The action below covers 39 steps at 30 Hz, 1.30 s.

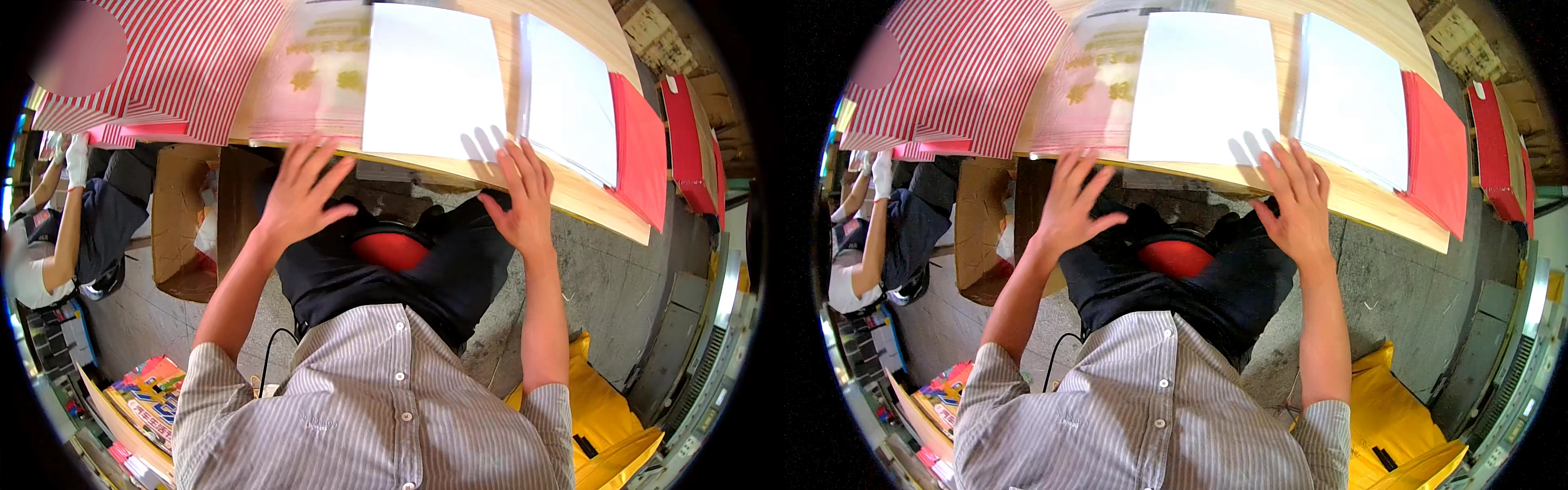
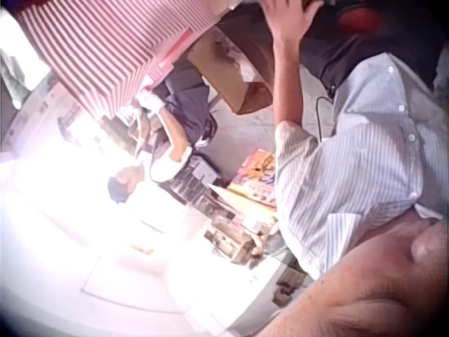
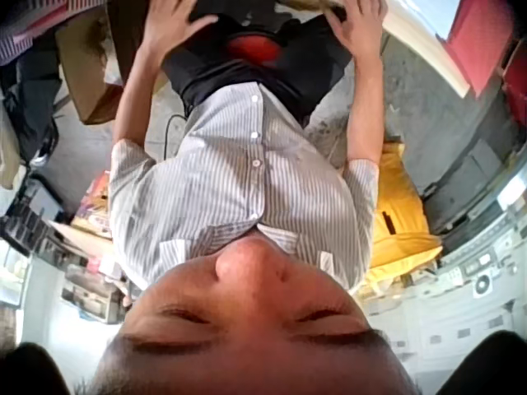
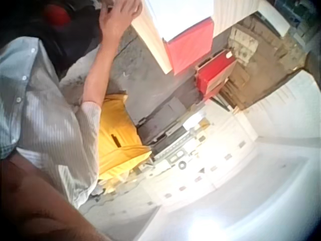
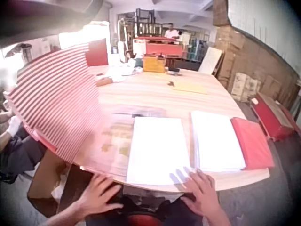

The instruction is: The person sits at a table and repeatedly inserts white and red folded papers into clear plastic sleeves. They handle the items one at a time, placing the finished units into a stack on the table. The process involves picking up a paper, opening a sleeve, inserting the paper, and stacking the result.

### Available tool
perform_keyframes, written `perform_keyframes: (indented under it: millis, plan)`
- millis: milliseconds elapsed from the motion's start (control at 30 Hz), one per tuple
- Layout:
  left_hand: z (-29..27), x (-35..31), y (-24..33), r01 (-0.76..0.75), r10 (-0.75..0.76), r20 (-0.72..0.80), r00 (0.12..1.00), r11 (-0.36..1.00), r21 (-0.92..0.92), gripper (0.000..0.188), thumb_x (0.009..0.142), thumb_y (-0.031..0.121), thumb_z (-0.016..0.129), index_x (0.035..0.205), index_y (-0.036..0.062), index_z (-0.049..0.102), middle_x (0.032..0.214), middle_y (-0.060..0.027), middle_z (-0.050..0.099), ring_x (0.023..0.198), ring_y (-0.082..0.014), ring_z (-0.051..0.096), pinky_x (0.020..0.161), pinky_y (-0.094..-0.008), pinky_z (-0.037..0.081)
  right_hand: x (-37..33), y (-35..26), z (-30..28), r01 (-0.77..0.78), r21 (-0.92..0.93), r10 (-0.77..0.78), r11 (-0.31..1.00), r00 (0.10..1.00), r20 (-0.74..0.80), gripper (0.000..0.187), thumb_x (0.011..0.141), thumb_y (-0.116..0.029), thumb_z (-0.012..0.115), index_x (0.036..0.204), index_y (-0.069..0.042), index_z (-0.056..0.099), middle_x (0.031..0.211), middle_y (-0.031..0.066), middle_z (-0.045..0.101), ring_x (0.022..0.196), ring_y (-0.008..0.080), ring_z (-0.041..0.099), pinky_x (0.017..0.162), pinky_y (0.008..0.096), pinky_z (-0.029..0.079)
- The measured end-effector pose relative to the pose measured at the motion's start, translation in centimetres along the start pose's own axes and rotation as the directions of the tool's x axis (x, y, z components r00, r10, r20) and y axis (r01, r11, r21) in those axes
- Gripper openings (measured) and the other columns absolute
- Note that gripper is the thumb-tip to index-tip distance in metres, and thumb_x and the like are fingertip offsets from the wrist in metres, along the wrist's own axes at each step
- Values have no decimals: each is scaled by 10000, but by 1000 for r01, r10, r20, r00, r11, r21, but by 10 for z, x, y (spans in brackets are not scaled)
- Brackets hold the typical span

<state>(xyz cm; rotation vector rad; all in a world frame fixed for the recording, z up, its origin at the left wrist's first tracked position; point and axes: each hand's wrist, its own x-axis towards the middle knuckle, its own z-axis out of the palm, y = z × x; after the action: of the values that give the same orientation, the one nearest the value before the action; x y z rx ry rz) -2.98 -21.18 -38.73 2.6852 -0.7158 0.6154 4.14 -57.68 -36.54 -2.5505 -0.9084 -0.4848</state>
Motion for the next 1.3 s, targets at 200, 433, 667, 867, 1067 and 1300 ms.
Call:
perform_keyframes:
  millis: [200,433,667,867,1067,1300]
  plan:
    - [26,60,17,-105,105,-31,994,994,0,410,784,118,773,1179,96,667,1290,-71,629,1225,-263,575,1055,-436,441,11,9,6,51,95,-52,994,999,4,491,728,-76,794,1198,-129,663,1350,34,614,1316,233,526,1055,431,407]
    - [25,67,24,15,-43,-137,990,980,-197,155,773,5,747,924,39,732,974,-81,729,963,-266,690,835,-364,556,12,10,7,52,184,-44,982,998,-45,255,783,-101,779,1033,-104,725,1218,33,688,1227,231,590,983,413,437]
    - [17,65,23,149,-185,-88,979,939,-310,121,788,-16,740,904,21,737,905,-90,723,865,-249,681,767,-338,545,14,5,16,-53,330,93,942,990,-108,94,813,-78,767,898,-68,728,1001,42,736,1090,244,632,940,393,440]
    - [17,71,21,281,-305,-14,952,891,-356,90,828,49,757,915,30,741,863,-90,707,779,-223,644,705,-306,517,23,-1,21,-298,575,367,762,930,-5,62,823,-30,751,862,-24,703,914,70,712,921,249,608,775,344,500]
    - [16,77,20,436,-436,111,893,778,-453,92,852,75,752,936,37,741,856,-72,682,778,-161,631,701,-288,511,27,-4,23,-381,562,451,734,893,16,86,839,-39,746,872,2,677,913,83,662,897,216,601,732,310,507]
    - [18,79,23,533,-532,155,833,693,-485,120,861,92,733,958,22,729,880,-104,697,759,-200,652,714,-309,524,31,1,24,-465,578,531,671,845,63,108,858,-36,720,877,39,645,975,111,626,783,206,624,730,306,514]
